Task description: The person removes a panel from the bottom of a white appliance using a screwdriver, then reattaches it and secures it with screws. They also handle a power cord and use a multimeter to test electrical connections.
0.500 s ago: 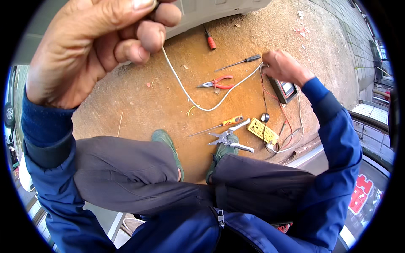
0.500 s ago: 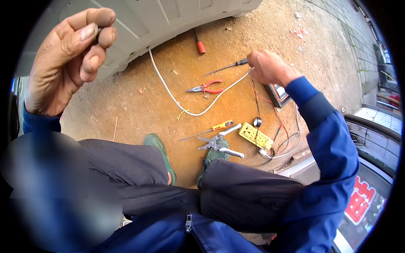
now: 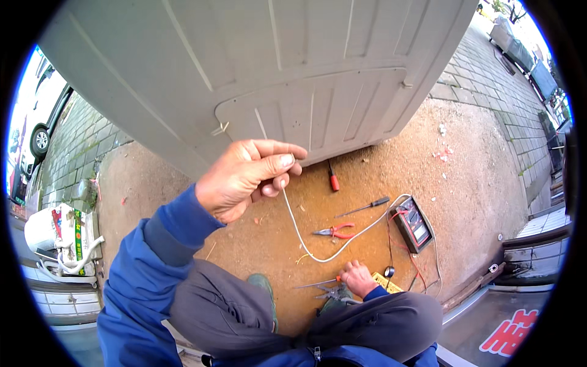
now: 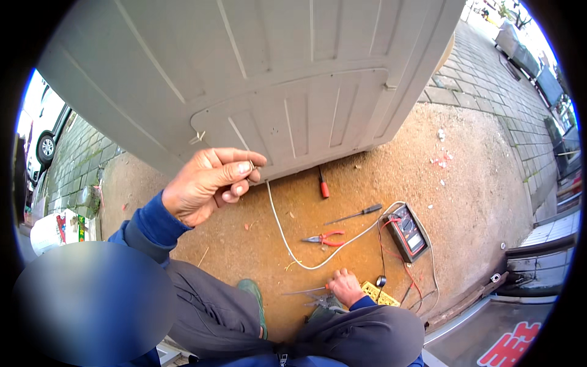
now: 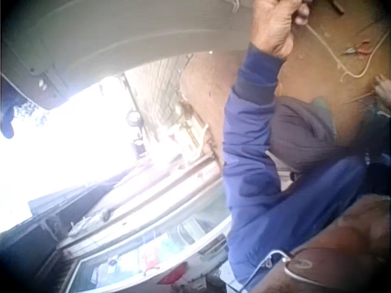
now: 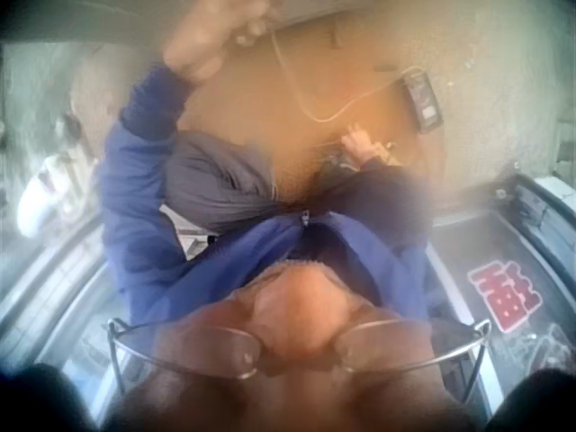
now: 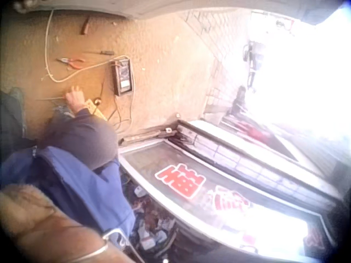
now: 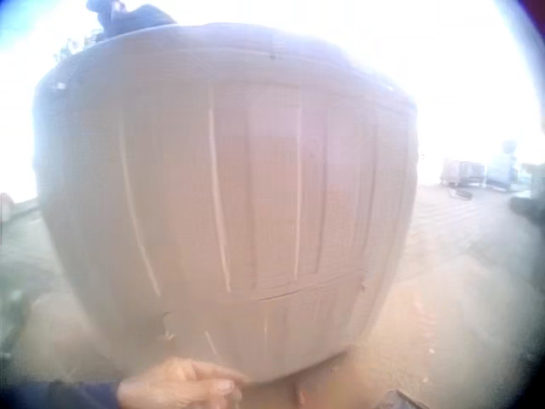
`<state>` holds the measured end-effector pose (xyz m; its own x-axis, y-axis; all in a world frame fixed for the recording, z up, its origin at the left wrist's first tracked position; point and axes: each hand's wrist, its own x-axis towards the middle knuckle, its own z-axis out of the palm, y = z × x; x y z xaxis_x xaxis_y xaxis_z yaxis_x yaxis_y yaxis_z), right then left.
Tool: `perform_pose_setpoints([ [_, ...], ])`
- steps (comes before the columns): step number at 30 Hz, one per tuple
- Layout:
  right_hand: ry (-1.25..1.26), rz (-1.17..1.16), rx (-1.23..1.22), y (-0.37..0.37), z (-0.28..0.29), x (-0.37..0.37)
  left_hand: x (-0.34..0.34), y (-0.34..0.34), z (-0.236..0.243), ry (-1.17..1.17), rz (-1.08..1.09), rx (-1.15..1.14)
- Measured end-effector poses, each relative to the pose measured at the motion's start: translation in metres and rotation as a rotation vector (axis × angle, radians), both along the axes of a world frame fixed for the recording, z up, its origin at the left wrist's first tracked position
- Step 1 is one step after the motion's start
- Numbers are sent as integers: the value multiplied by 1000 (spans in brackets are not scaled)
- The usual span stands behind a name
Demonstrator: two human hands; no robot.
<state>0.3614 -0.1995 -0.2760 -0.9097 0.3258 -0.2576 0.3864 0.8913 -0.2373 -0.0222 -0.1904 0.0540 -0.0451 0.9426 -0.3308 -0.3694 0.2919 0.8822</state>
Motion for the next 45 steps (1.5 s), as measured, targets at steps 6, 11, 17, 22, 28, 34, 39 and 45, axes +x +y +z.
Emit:
perform_pose_setpoints([
  [6, 23, 55, -84, 17, 3, -1, 13, 25, -2, -44, -25, -23],
  [11, -80, -122, -304, 97, 122, 26, 19, 76, -6, -53, -57, -27],
  [17, 524, -942, 55, 151, 356, 23, 56, 198, -21, -324, 8, 95],
  [22, 1228, -1105, 0, 116, 366, -22, 92, 226, -35, -604, 32, 129],
  [28, 1025, -945, 63, 115, 333, -26, 99, 224, -38, -649, -29, 151],
  [34, 1025, -925, 0, 120, 326, -29, 90, 224, -42, -700, -37, 209],
  [39, 1054, -872, 70, 121, 325, -32, 87, 224, -42, -693, -31, 213],
  [45, 915, -686, 413, 118, 329, -29, 95, 222, -36, -617, 6, 207],
])
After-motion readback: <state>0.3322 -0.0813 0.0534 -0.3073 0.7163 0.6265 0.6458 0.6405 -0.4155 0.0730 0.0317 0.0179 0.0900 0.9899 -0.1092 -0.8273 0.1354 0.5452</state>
